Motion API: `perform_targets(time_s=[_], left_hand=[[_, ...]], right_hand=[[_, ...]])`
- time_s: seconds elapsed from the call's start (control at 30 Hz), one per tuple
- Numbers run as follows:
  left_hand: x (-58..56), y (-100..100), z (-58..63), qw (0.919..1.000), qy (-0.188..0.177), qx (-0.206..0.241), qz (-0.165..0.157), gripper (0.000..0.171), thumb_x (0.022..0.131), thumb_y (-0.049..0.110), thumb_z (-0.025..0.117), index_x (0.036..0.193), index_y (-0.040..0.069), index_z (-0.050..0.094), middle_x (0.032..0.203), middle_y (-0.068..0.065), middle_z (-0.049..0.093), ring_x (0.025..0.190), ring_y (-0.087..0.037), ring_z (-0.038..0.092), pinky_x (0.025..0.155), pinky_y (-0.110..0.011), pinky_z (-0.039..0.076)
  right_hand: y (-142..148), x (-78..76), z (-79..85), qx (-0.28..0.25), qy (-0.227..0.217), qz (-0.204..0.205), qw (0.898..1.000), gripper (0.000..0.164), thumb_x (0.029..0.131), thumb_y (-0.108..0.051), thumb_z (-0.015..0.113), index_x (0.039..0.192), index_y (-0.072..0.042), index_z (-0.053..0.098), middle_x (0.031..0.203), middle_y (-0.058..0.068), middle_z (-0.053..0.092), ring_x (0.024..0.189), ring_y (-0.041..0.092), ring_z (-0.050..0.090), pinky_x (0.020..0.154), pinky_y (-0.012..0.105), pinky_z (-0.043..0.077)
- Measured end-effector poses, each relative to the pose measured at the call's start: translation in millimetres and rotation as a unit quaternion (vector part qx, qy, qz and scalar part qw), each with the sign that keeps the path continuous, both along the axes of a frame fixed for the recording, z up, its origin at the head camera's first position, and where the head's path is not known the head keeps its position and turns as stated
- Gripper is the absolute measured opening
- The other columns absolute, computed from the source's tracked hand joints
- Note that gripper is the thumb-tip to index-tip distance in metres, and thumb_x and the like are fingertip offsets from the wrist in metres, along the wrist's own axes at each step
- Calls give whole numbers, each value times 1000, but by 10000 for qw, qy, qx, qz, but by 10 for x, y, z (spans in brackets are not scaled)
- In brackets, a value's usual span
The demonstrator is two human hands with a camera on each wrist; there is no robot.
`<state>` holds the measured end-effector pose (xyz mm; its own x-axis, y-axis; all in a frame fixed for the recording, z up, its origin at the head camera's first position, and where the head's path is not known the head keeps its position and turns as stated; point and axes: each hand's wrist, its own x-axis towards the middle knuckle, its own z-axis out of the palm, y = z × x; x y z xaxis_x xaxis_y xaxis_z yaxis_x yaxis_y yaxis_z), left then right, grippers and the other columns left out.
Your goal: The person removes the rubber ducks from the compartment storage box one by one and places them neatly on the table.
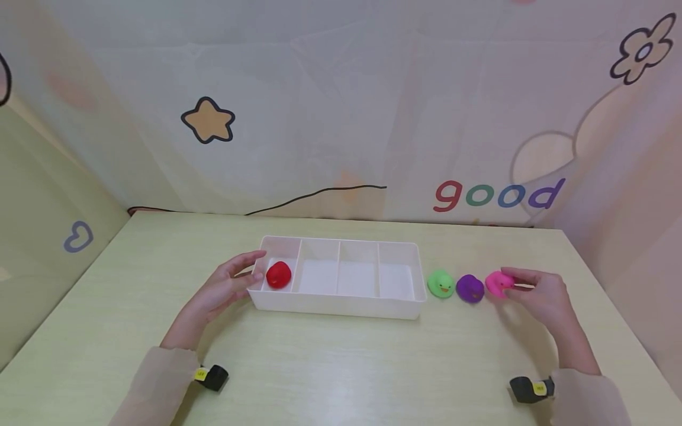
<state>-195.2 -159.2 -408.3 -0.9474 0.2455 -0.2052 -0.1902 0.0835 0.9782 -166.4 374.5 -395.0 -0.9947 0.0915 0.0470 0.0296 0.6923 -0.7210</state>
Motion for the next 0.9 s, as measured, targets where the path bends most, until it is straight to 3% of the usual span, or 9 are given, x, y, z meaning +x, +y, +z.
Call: perform_targets(time_s=[0.17, 0.27, 0.37, 0.53, 0.63, 0.77, 0.87, 0.9], left_hand=[[3, -2, -1, 10000, 12, -12, 6, 49, 89, 8, 54, 136, 13, 40, 144, -13, 27, 128, -35, 30, 99, -50, 36], [0, 0, -3, 10000, 10, -40, -2, 49, 89, 8, 54, 136, 13, 40, 143, -13, 27, 128, -35, 30, 98, -49, 36], [-6, 4, -5, 10000, 26, -45, -14, 49, 89, 8, 53, 136, 13, 40, 143, -13, 28, 128, -35, 31, 98, -49, 37], [-10, 4, -3, 10000, 56, -27, -44, 49, 89, 8, 54, 136, 13, 40, 143, -13, 28, 128, -34, 31, 98, -49, 37], [-7, 1, 0, 10000, 49, -44, -49, 49, 89, 9, 55, 136, 14, 40, 143, -13, 28, 128, -34, 32, 98, -49, 37], [-5, 0, -1, 10000, 25, -44, -44, 49, 89, 9, 55, 136, 14, 41, 144, -12, 28, 128, -34, 32, 99, -49, 37], [-4, 1, -3, 10000, 13, -36, -46, 49, 89, 9, 54, 136, 14, 41, 144, -12, 27, 128, -34, 32, 99, -49, 36], [-4, 1, -4, 10000, 11, -31, -47, 49, 89, 8, 54, 136, 14, 41, 144, -12, 27, 128, -34, 32, 99, -49, 36]], right_hand=[[-4, 0, -12, 285, -41, 212, 9994, 45, 79, -10, 68, 117, 10, 54, 90, -26, 59, 80, -22, 39, 64, 7, 42], [-12, -1, -19, 463, -126, 229, 9986, 43, 80, -8, 67, 118, 9, 55, 98, -6, 67, 82, -20, 37, 65, 7, 42], [-19, -2, -27, 618, -185, 234, 9976, 41, 80, -4, 65, 117, 9, 56, 106, 15, 65, 85, -14, 41, 65, 6, 42], [-25, 1, -35, 701, -225, 235, 9970, 41, 79, -4, 65, 116, 8, 57, 108, 21, 63, 84, -16, 37, 64, 6, 41], [-31, 5, -35, 686, -248, 267, 9970, 41, 78, -1, 64, 116, 9, 56, 111, 25, 60, 87, -5, 47, 64, 6, 42], [-41, 10, -40, 656, -313, 279, 9970, 42, 77, 3, 62, 117, 11, 54, 115, 30, 55, 97, 30, 53, 63, 6, 43], [-47, 18, -41, 603, -382, 273, 9971, 43, 77, 3, 63, 118, 11, 53, 116, 32, 53, 102, 41, 49, 61, 10, 44], [-46, 20, -41, 581, -395, 278, 9971, 44, 76, 2, 63, 118, 11, 53, 116, 32, 53, 100, 34, 52, 60, 11, 45]])
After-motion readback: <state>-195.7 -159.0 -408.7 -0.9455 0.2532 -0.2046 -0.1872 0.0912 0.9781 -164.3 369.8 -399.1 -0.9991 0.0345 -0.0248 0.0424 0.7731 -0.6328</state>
